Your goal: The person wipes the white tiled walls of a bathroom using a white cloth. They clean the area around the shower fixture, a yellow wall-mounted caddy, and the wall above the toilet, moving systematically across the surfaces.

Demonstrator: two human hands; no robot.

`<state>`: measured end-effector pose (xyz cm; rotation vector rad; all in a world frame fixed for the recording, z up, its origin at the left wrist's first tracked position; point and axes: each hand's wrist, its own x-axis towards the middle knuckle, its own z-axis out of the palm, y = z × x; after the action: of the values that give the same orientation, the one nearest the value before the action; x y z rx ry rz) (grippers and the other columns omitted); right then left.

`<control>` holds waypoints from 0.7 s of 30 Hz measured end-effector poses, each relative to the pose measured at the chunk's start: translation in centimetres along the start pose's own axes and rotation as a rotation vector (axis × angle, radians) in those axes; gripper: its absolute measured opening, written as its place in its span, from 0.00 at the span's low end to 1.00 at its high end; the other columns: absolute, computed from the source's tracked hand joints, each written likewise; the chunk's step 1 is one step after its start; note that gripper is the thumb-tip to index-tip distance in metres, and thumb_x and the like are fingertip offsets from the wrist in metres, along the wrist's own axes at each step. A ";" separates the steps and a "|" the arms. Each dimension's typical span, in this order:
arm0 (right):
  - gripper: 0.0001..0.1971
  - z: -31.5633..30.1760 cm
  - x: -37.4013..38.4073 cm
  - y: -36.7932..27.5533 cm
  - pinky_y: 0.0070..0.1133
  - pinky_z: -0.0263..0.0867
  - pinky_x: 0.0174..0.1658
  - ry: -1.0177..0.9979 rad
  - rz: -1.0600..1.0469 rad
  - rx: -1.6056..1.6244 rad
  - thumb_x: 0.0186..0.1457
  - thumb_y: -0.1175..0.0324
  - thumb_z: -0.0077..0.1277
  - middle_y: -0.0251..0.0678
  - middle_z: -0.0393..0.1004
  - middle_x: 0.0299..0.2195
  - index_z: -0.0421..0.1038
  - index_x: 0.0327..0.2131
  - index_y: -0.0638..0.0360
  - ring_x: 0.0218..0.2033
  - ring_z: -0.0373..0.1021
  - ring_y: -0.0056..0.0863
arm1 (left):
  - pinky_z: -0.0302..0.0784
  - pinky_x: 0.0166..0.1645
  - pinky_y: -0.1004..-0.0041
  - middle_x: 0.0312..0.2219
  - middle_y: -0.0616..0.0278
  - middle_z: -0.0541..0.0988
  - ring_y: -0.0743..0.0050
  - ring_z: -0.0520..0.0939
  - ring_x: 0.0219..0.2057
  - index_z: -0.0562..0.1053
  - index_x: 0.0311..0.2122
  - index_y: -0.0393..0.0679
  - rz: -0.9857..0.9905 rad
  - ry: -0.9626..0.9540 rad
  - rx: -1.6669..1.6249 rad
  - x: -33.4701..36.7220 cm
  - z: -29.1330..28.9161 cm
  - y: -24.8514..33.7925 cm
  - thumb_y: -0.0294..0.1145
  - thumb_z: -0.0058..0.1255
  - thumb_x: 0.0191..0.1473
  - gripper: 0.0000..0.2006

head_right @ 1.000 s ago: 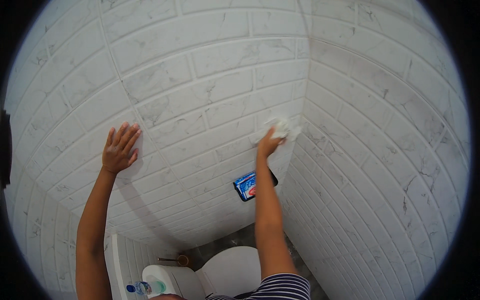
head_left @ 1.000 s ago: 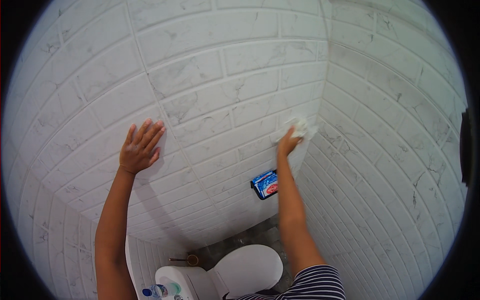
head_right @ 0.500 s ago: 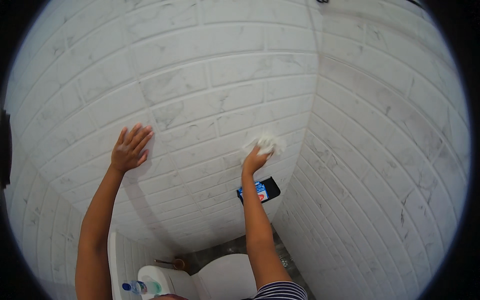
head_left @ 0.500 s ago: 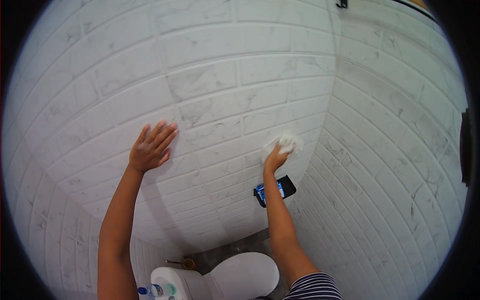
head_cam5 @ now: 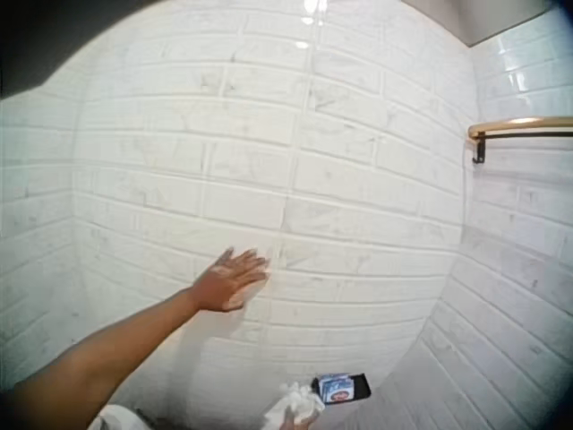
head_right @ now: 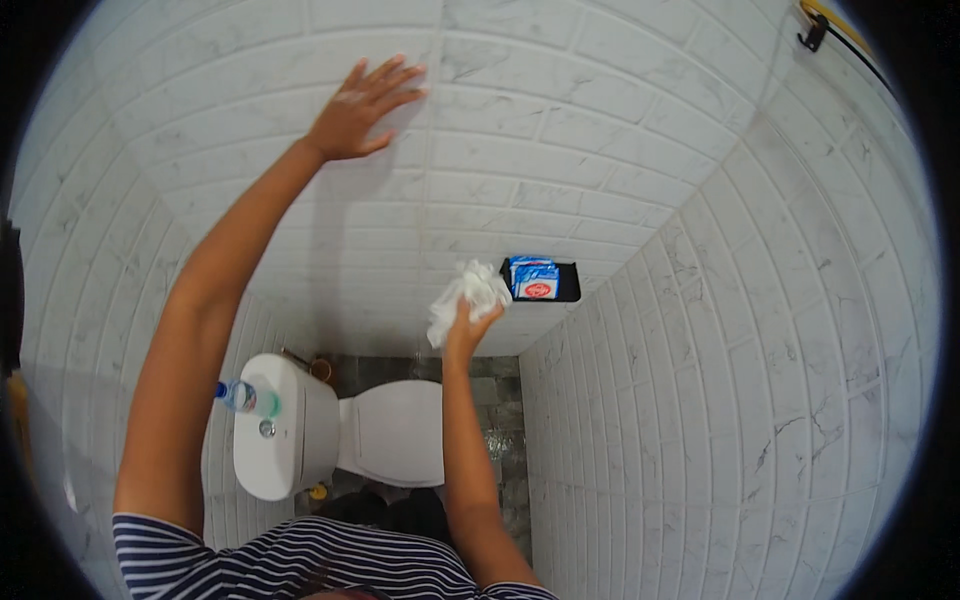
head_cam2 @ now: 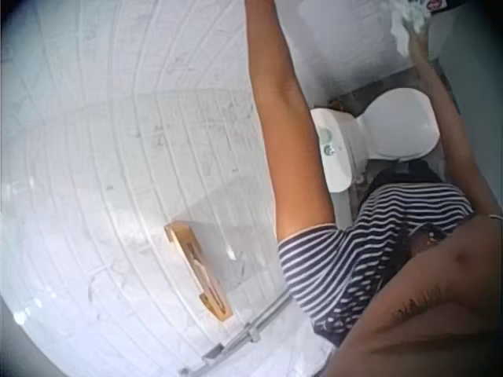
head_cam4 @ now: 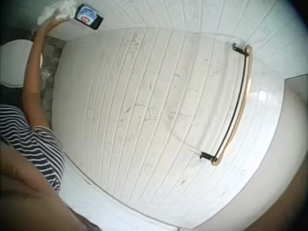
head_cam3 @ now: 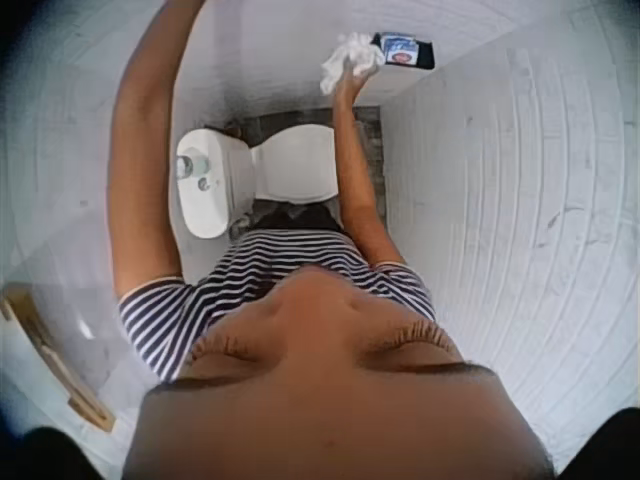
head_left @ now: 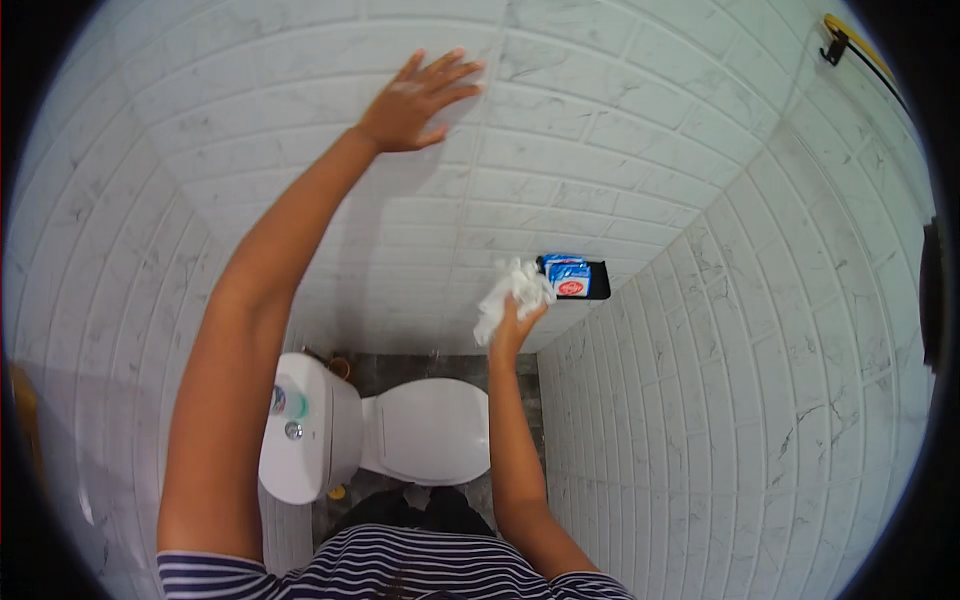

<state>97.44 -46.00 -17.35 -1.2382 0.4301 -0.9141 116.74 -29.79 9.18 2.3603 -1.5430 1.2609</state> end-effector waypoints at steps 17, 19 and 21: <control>0.26 2.1 -20.4 -3.4 0.25 0.61 0.49 -0.536 0.878 0.460 0.54 0.63 0.46 0.40 0.64 0.48 0.52 0.54 0.57 0.47 0.64 0.33 | 0.46 0.58 0.53 0.51 0.54 0.64 0.51 0.60 0.54 0.68 0.45 0.44 -0.964 0.064 -0.444 -36.9 -12.5 26.3 0.27 0.48 0.42 0.20; 0.25 2.9 -21.6 -3.0 0.26 0.62 0.49 -0.605 1.058 0.577 0.54 0.58 0.43 0.40 0.66 0.47 0.57 0.52 0.61 0.46 0.66 0.33 | 0.47 0.59 0.56 0.53 0.48 0.58 0.50 0.56 0.56 0.60 0.51 0.37 -1.092 0.061 -0.450 -37.5 -13.7 25.7 0.36 0.51 0.44 0.28; 0.25 3.6 -23.3 -3.0 0.26 0.62 0.49 -0.603 1.145 0.628 0.55 0.55 0.41 0.40 0.66 0.47 0.58 0.52 0.62 0.46 0.66 0.32 | 0.45 0.59 0.55 0.56 0.46 0.52 0.47 0.51 0.58 0.55 0.54 0.38 -1.081 0.235 -0.696 -36.1 -13.0 26.3 0.45 0.53 0.44 0.35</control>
<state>85.22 -25.64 -17.80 -0.4661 0.2555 0.3152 82.27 -10.35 -15.25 1.9221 -0.3383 0.5559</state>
